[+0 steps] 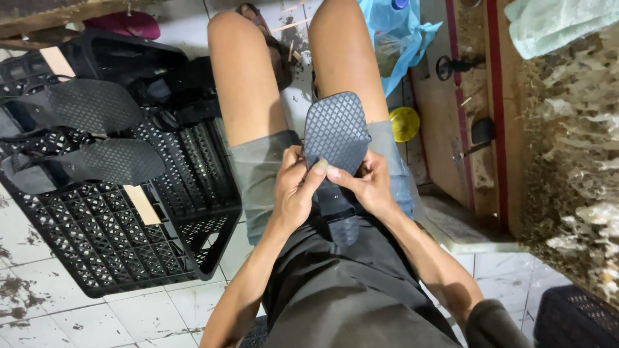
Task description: Assembling a sandal by fitting straps into the sole and hammering them to secure the bond.
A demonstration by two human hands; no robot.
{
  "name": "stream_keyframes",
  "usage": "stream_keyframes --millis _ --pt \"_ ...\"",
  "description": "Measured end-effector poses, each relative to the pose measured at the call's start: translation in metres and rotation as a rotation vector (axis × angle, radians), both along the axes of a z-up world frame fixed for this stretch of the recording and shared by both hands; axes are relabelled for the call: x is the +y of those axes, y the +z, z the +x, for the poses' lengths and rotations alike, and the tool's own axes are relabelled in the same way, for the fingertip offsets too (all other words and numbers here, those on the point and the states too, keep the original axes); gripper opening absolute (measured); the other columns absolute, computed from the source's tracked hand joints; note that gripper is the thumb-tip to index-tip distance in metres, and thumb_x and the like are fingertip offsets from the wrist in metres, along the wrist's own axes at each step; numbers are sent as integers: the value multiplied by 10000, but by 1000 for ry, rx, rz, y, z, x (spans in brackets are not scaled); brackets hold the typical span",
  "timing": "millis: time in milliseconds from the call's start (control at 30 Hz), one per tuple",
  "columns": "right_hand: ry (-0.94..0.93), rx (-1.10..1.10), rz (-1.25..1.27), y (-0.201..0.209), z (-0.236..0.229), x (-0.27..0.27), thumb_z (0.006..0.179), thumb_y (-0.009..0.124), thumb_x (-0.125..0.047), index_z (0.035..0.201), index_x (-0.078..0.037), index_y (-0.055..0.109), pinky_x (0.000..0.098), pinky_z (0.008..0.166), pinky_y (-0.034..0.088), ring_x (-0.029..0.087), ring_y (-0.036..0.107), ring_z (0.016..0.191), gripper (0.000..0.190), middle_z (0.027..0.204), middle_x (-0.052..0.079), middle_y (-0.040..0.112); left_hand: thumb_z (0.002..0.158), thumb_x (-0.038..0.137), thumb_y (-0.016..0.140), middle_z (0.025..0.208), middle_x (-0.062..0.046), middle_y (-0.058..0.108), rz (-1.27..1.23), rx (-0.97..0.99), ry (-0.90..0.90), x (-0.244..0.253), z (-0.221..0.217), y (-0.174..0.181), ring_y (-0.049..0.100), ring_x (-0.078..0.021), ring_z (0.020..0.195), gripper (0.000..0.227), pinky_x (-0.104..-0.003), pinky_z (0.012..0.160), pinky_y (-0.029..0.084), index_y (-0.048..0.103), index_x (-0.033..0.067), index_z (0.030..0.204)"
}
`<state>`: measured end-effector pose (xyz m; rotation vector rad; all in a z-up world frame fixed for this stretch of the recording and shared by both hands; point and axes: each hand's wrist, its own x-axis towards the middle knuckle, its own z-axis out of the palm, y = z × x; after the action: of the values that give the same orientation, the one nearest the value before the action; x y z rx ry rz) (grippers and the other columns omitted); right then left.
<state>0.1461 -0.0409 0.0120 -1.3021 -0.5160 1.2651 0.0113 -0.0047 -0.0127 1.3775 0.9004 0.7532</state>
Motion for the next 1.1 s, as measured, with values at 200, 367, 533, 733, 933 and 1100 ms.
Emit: stream_keyframes --millis 200,367,533,733,933,1100 --pt "-11 -54 -51 -52 10 -30 738 692 -46 695 -16 614 174 474 441 33 492 515 95 534 43 567 763 167 672 652 -31 537 -192 -70 98 14 13 29 510 -97 634 159 -237 650 425 598 68 664" --pt "3 -70 -75 -46 18 -32 834 609 -103 696 -15 616 156 447 406 11 412 497 164 502 -6 509 719 167 721 571 -14 509 -101 -24 175 8 12 16 501 -98 563 209 -224 600 410 576 75 600" --pt "93 -251 -55 -47 34 -40 808 622 -75 687 -19 631 107 409 274 -13 307 453 134 400 -53 370 707 263 726 625 -50 556 -223 128 253 14 5 22 496 -131 641 231 -271 639 398 583 81 711" --pt "293 -500 11 29 30 -8 773 642 -55 635 -11 598 252 481 420 64 431 614 151 519 54 576 725 179 718 800 -26 548 -24 22 113 37 7 45 458 -78 766 210 -239 722 405 562 51 785" --pt "123 -989 -6 54 42 13 568 863 -269 828 -39 522 346 579 423 262 549 619 487 693 122 535 710 120 721 617 -27 522 66 -73 98 39 13 50 445 -87 600 187 -224 616 406 551 51 677" --pt "192 -609 228 55 40 31 686 751 -73 761 -37 555 204 497 356 51 311 530 213 507 -16 357 839 174 585 515 -1 329 268 -39 58 40 16 46 327 -148 467 353 -243 613 329 365 108 571"
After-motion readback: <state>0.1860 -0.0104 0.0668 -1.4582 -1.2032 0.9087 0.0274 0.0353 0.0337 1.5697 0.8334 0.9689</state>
